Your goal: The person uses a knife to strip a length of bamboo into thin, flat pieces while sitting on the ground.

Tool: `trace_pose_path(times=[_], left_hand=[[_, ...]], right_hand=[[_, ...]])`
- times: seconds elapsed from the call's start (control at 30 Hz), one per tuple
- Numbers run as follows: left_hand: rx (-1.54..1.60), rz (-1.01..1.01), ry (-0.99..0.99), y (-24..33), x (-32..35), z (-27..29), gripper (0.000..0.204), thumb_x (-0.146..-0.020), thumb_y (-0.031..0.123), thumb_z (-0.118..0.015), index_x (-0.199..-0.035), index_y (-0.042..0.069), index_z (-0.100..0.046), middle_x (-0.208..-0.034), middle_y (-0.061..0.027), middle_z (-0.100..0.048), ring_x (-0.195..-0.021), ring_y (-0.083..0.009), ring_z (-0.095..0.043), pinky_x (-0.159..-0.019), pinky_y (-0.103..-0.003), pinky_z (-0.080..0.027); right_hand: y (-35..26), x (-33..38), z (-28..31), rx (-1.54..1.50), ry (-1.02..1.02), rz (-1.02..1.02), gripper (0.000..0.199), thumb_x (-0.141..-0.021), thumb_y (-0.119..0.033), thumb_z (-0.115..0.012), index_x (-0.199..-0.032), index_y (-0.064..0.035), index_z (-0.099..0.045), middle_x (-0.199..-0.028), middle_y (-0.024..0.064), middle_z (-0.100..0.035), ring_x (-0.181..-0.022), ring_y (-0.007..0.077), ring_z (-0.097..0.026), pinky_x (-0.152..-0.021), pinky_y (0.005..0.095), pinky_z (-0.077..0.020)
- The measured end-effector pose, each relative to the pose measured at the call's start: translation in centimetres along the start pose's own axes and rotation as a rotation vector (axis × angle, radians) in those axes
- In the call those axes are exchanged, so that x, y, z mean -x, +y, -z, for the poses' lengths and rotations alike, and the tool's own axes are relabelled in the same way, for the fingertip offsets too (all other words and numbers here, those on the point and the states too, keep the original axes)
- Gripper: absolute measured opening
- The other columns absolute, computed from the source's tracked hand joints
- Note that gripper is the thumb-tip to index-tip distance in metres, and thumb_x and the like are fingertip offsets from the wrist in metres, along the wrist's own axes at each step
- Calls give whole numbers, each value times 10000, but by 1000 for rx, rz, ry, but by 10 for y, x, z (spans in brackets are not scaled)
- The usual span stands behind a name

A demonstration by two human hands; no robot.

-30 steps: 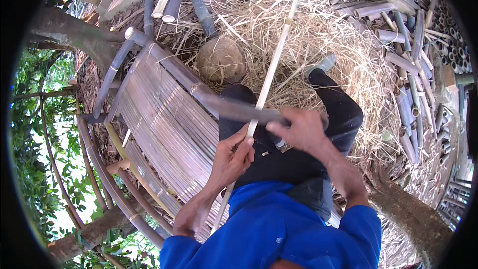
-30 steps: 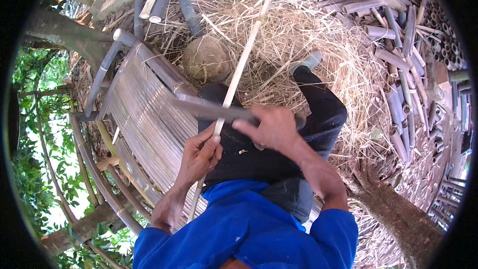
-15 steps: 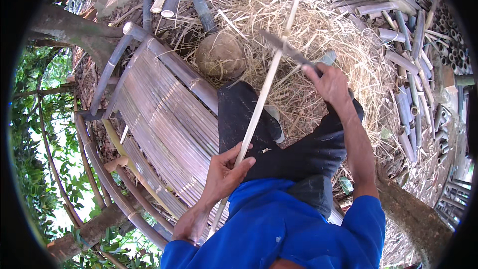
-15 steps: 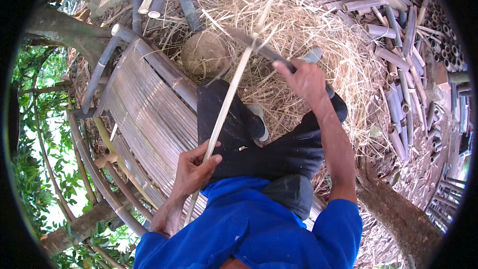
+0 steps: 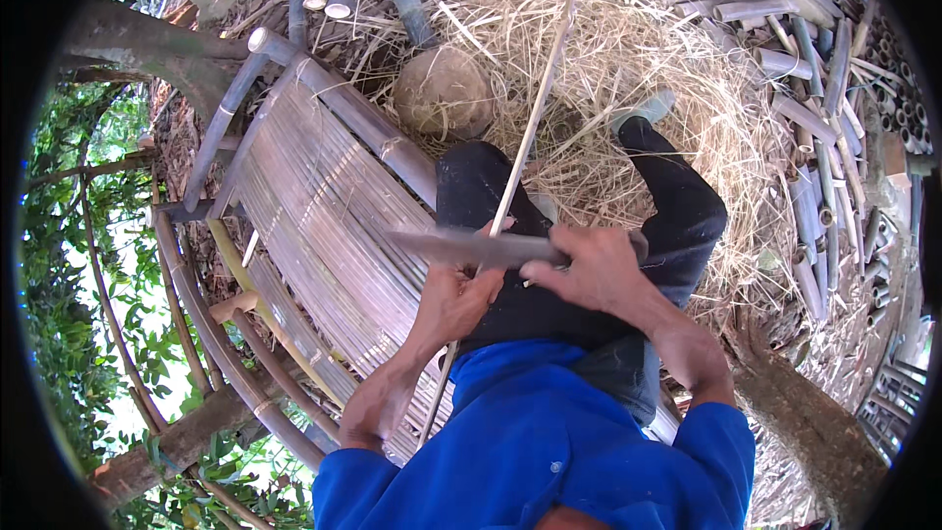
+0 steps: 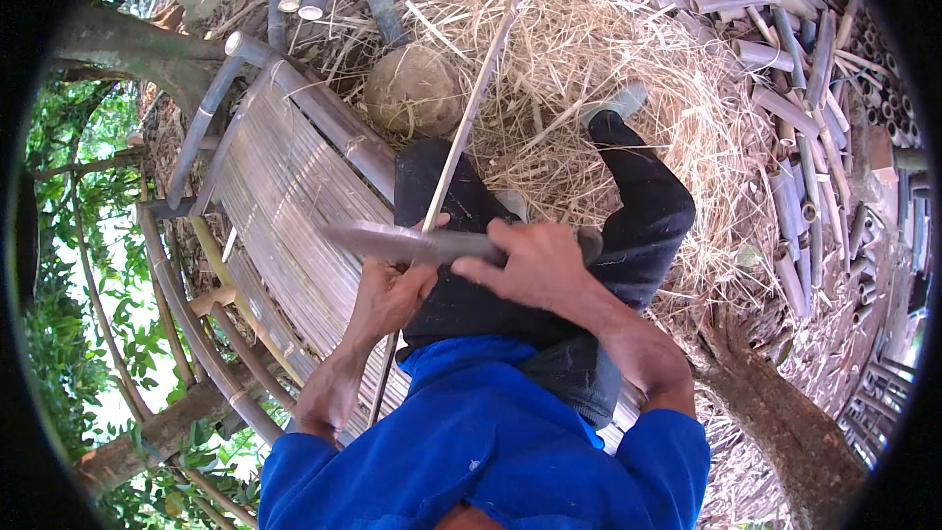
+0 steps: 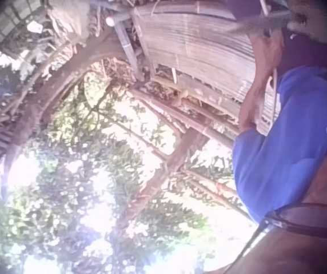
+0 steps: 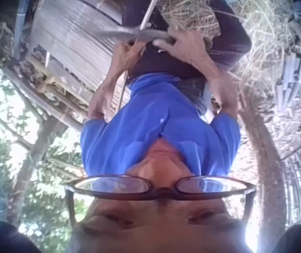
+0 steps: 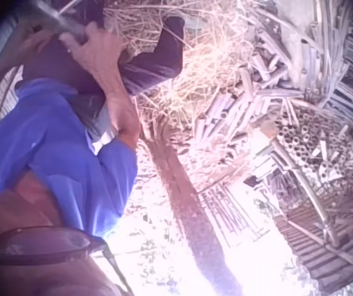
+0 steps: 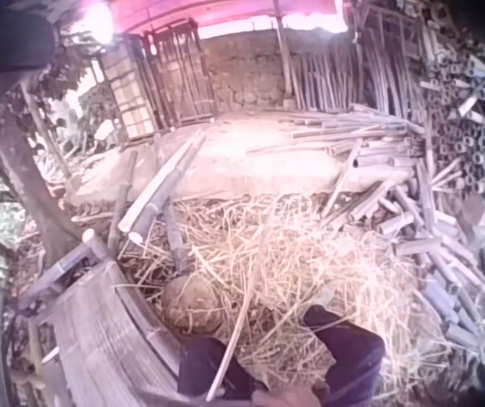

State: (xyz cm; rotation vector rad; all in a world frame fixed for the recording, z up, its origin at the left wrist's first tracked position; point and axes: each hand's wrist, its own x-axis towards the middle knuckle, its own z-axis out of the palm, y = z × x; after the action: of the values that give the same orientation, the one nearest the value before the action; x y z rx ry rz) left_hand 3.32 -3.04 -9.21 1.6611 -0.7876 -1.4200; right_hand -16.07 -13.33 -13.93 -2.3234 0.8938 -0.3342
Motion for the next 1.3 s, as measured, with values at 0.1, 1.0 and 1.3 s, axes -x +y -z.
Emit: trace_pose_path(times=[0.1,1.0,1.3], left_hand=[[-88,-1,-41,-8,2,5,397,-992,96,-587,-1378,4,-576,-615,67,-470,-553,-22,-410,-498,-228,-317],[-333,-207,-99,-78,43,46,431,-1008,186,-605,-1430,106,-570,-653,7,-574,-494,-27,-438,-451,-230,-336],[85,232,-115,-22,-34,9,375,-1028,269,-589,-1327,46,-629,-630,59,-469,-486,-21,-434,-402,-213,-286]], right_hand=[[-3,-3,10,-35,-3,-138,497,-840,-554,-708,-825,-60,-659,-665,171,-648,-677,384,-682,-650,493,-533],[96,-88,6,-1076,427,-555,252,-945,-267,-697,-946,-21,-643,-583,23,-520,-450,93,-459,-421,258,-367],[102,-66,-8,-431,399,-405,493,-965,-515,-610,-1044,-39,-710,-626,85,-618,-560,221,-604,-564,380,-480]])
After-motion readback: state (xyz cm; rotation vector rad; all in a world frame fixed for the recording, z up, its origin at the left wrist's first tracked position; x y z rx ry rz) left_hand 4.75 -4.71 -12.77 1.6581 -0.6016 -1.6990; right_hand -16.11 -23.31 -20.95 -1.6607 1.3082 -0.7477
